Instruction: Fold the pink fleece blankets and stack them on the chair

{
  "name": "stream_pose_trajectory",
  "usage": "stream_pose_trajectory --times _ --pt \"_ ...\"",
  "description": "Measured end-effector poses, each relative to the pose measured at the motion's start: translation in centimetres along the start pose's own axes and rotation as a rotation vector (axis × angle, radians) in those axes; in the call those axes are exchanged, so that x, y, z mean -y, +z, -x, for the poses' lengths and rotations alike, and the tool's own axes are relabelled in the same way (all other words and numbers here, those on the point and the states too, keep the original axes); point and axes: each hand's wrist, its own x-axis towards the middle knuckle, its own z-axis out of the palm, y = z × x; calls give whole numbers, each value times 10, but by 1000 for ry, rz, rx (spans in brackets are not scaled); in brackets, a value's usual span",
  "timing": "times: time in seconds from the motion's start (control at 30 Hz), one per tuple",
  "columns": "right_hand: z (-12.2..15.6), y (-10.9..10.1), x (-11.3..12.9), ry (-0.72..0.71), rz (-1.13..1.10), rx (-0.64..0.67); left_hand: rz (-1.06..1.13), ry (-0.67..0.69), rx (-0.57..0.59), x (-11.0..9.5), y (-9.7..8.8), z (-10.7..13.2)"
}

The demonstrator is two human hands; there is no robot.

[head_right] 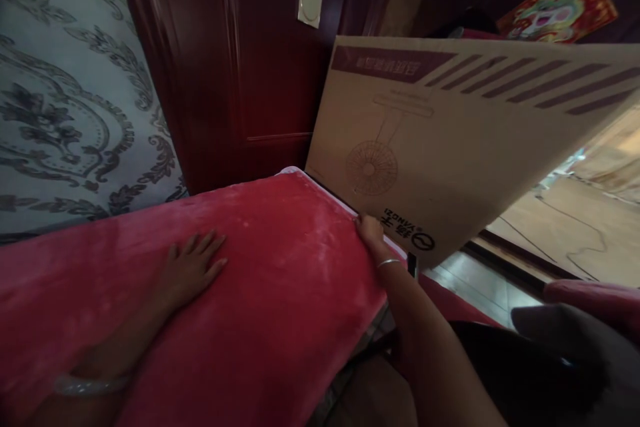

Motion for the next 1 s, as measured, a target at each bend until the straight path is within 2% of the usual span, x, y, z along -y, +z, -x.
stream_pose_trajectory --times 0.07,0.17,0.27,0.37,0.5,0.6,0.67,0.77,0.9,1.0 --pt "3 -3 8 2 2 -32 -11 -7 -10 -1 -2 1" --pt "13 -4 39 -49 -1 -101 -28 -30 -2 -6 -7 5" --pt "35 3 80 -276 -19 -150 -27 -33 1 -10 -11 9" --pt "62 17 111 -496 -32 -97 -15 -25 2 -11 -13 10" --pt "78 29 119 -490 -47 -24 53 -37 66 -11 -21 13" --pt "77 34 112 -495 -48 -21 115 -51 160 -7 -30 33" --pt "73 41 107 -498 -42 -38 126 -65 187 4 -33 60" --pt "64 55 104 -531 -66 -68 117 -101 145 33 -31 122" --pt "55 68 101 -558 -120 -82 90 -235 79 79 -29 238" --pt "53 71 98 -588 -160 -120 3 -433 16 109 -33 331"
